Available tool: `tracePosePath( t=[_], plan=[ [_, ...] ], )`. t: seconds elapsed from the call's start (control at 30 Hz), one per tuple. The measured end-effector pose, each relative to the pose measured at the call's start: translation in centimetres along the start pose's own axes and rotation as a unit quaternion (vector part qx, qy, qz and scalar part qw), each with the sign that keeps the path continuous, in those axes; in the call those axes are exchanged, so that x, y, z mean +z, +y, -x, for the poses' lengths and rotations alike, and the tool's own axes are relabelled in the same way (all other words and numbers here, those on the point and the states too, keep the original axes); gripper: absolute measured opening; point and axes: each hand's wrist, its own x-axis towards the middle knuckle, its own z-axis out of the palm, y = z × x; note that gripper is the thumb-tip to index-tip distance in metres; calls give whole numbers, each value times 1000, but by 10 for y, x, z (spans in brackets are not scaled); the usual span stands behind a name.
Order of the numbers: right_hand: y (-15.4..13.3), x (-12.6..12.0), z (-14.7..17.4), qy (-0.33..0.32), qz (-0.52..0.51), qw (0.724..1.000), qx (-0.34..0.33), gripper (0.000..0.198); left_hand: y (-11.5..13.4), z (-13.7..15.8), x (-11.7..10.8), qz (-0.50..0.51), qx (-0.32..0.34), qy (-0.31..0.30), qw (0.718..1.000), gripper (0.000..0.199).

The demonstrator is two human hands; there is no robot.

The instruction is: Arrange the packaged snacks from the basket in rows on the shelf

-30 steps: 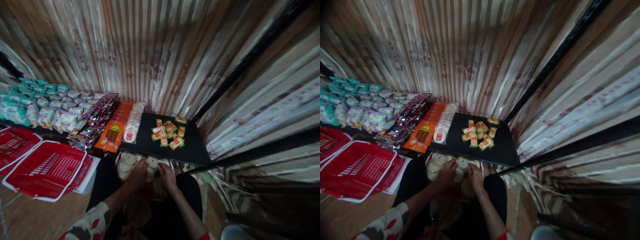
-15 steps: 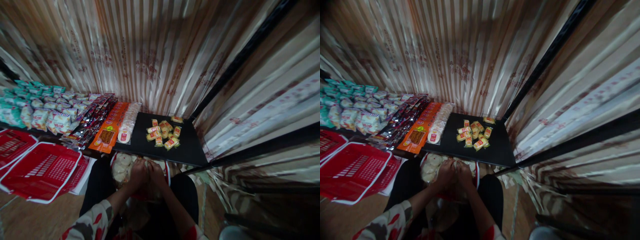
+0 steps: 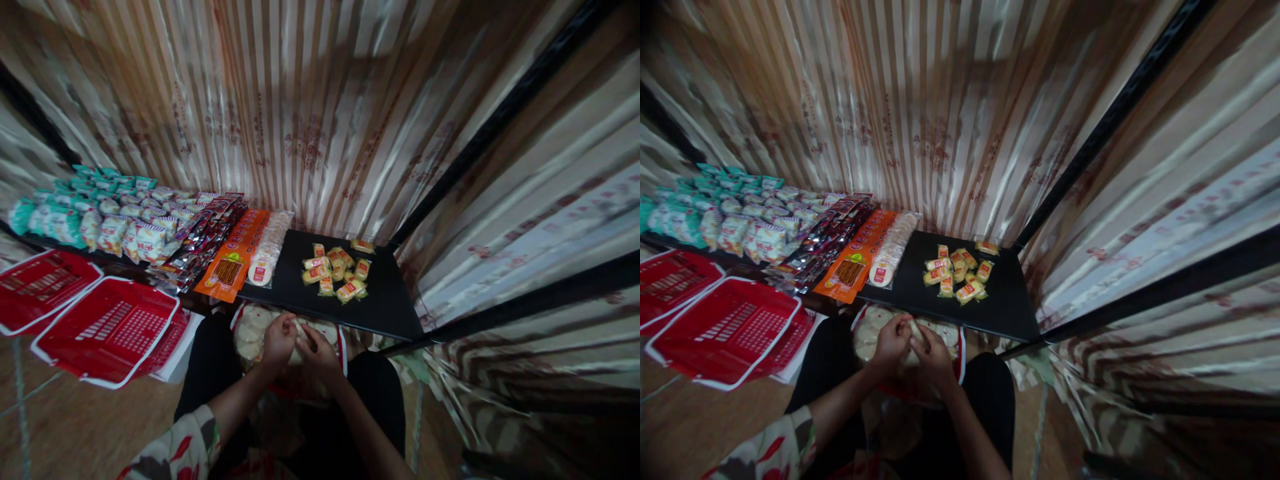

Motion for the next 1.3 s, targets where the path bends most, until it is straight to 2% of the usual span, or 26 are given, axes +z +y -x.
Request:
tracePosePath(
  t=[0.13,0.4,0.6,0.93,1.13,1.3],
  plan=[
    [-6,-6,2,19,-5,1000,-13,45,13,-5,-8,54,-27,-16,998,20],
    [-30,-27,-4,49,-51,997,35,34,37,-18,-21,91,-10,-60,994,23],
    [-37,-41,-8,49,-143,988,32,37,47,-15,-25,83,14,-91,992,19],
    [-61,-59,-15,46,-236,970,38,49,57,-13,-21,28,44,-49,997,9],
    [-68,-64,-46,101,-254,962,29,47,64,-38,-6,14,46,-46,998,13],
    [-82,-68,-97,68,-300,951,24,45,83,-86,-4,-4,54,-21,998,23]
  ],
)
